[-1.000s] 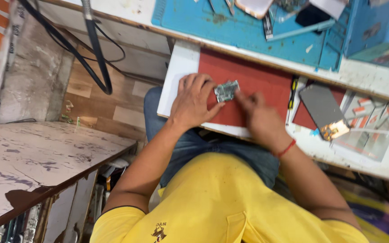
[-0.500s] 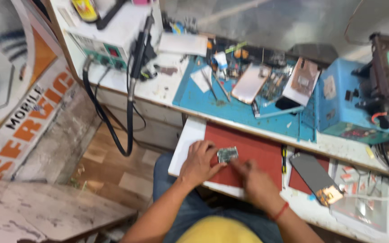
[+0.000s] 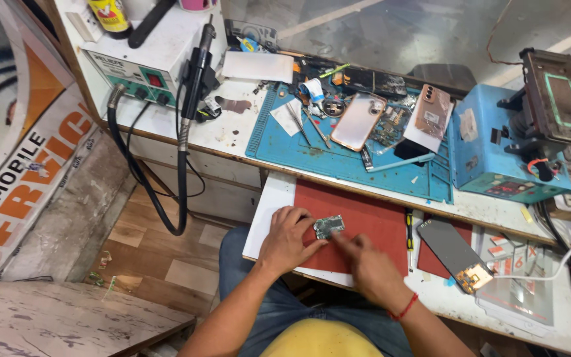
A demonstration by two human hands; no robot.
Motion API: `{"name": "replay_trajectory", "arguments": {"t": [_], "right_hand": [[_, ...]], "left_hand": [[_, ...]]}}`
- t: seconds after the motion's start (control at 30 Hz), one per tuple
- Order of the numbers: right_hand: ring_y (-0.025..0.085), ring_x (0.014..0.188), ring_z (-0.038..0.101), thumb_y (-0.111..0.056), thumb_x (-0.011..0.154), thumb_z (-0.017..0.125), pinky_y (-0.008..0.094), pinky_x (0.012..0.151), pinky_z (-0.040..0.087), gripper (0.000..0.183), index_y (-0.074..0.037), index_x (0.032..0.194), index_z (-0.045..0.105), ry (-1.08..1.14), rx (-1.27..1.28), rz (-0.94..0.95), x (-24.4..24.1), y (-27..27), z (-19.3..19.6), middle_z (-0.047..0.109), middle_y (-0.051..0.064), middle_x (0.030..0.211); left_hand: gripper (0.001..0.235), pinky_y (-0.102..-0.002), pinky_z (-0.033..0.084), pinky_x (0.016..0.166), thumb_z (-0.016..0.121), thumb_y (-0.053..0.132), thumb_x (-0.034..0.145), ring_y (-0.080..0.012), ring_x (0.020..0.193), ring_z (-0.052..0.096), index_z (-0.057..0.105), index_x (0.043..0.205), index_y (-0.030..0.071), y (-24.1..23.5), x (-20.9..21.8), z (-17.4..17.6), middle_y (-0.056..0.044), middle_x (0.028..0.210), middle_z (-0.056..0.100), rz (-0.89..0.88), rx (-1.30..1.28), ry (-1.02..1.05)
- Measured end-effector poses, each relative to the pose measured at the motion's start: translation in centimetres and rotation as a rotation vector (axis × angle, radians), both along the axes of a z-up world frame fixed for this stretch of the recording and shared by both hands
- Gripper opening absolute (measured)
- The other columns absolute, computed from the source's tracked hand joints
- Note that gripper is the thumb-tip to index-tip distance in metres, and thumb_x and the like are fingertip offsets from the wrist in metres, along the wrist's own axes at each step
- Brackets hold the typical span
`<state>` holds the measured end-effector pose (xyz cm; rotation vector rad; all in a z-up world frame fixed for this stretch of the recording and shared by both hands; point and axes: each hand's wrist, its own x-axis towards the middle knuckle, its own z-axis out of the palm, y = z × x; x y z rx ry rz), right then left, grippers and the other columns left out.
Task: The person uses a metal tool to scrape and clean a small circuit board on a red mat. They then use a hot air gun to apply heat to the board while holding it steady with the other hand.
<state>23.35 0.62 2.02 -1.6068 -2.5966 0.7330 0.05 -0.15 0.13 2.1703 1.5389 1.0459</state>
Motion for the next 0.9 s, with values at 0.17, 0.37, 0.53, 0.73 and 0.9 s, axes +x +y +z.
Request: {"name": "replay_trajectory", "arguments": {"t": [0.17,0.37,0.53,0.73,0.9], "right_hand": [[0.043,0.084,0.069,-0.003,0.085,0.049,0.052,0.074,0.057,0.067,-0.025,0.149,0.05,0.071,0.107,-0.085,-0.2,-0.5,0.2,0.062,0.019,0.117],[0.043,0.084,0.069,-0.006,0.092,0.052,0.052,0.071,0.057,0.063,-0.024,0.152,0.05,0.006,0.138,-0.072,-0.2,0.5,0.4,0.062,0.019,0.119],[0.044,0.088,0.069,-0.005,0.084,0.054,0.052,0.07,0.058,0.066,-0.023,0.148,0.053,0.144,0.121,0.025,-0.1,0.1,-0.3,0.062,0.019,0.117],[0.045,0.086,0.069,-0.006,0.086,0.055,0.053,0.073,0.057,0.063,-0.026,0.146,0.053,0.039,0.09,-0.003,-0.1,-0.6,-0.3,0.062,0.018,0.121],[0.044,0.084,0.069,-0.004,0.091,0.048,0.053,0.075,0.056,0.062,-0.025,0.149,0.053,0.048,0.132,-0.145,-0.3,0.3,0.6,0.063,0.017,0.118]], "left_hand": [[0.05,-0.047,0.041,0.102,0.084,0.04,0.079,-0.031,0.112,0.054,0.073,0.111,0.003,-0.3,0.1,-0.4,-0.009,0.113,0.061,0.0,0.001,0.005],[0.05,-0.048,0.041,0.103,0.084,0.041,0.08,-0.0326,0.113,0.055,0.072,0.112,0.005,0.3,-0.3,-0.7,-0.009,0.114,0.061,-0.005,-0.037,0.027],[0.052,-0.048,0.041,0.107,0.085,0.037,0.075,-0.0316,0.115,0.056,0.071,0.115,0.006,0.1,-0.2,-0.9,-0.008,0.116,0.061,-0.008,0.012,0.019],[0.049,-0.048,0.04,0.105,0.085,0.035,0.073,-0.0306,0.115,0.055,0.074,0.112,0.007,-0.1,-0.1,-0.7,-0.008,0.116,0.062,-0.003,-0.014,0.01],[0.051,-0.048,0.04,0.105,0.085,0.04,0.077,-0.0298,0.113,0.055,0.072,0.111,0.005,0.1,0.0,0.1,-0.007,0.114,0.062,0.003,-0.013,-0.005]]}}
